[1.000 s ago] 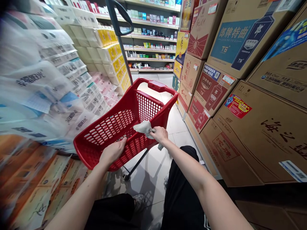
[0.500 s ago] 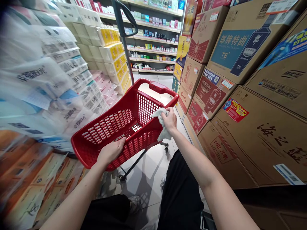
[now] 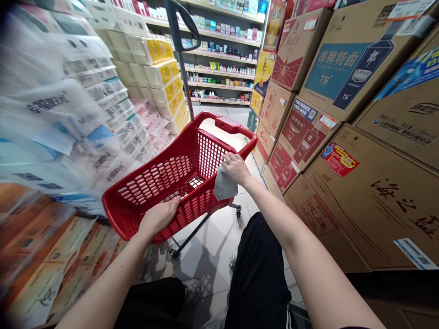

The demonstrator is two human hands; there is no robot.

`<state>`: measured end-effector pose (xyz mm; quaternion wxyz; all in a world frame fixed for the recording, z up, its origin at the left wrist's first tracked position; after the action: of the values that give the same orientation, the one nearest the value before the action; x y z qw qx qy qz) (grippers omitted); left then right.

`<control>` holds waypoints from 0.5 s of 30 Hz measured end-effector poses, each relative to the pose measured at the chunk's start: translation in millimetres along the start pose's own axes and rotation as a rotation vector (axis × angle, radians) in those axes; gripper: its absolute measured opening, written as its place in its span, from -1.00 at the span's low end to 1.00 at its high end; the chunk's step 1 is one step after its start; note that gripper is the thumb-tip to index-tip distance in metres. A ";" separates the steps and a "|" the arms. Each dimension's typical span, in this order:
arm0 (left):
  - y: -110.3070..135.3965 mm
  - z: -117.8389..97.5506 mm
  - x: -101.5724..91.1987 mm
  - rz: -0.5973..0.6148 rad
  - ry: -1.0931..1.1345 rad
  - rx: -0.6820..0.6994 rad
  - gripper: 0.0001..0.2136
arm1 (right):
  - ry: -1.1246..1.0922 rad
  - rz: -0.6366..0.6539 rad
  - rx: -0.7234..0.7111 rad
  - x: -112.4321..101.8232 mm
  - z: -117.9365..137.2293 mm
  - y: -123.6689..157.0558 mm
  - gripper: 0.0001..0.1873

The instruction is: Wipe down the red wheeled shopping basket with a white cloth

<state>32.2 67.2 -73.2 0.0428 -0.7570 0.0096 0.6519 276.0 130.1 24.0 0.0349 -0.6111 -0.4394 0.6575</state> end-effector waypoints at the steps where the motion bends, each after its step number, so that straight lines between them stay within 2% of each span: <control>1: -0.1 0.2 0.5 0.002 0.004 0.002 -0.22 | -0.012 0.024 -0.072 2.2 4.5 3.9 -0.71; 5: -0.5 0.9 2.1 0.004 0.011 0.016 -0.24 | -0.064 0.038 -0.188 5.7 6.4 9.8 -0.61; 10: -0.4 1.0 2.7 0.009 -0.016 0.046 -0.30 | -0.161 0.069 -0.234 6.4 6.1 -0.8 -0.71; 12: -0.2 2.3 1.8 0.008 -0.016 0.038 -0.29 | -0.208 0.070 -0.158 -0.7 2.8 -8.4 -0.74; 15: 0.0 2.2 0.1 0.005 -0.024 0.047 -0.33 | -0.198 -0.037 0.171 -24.2 -23.2 -19.7 -0.67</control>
<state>30.0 67.4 -73.7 0.0592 -0.7479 0.0262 0.6606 291.7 140.4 58.0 0.0556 -0.5295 -0.3942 0.7491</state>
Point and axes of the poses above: each hand's wrist, its own y-axis away from the middle knuckle, its own x-axis out of the palm, z = x × y, the point moved 9 cm from there along -y, towards the middle knuckle, and after that the axes turned 13 degrees about -z, right-handed, at the moved point
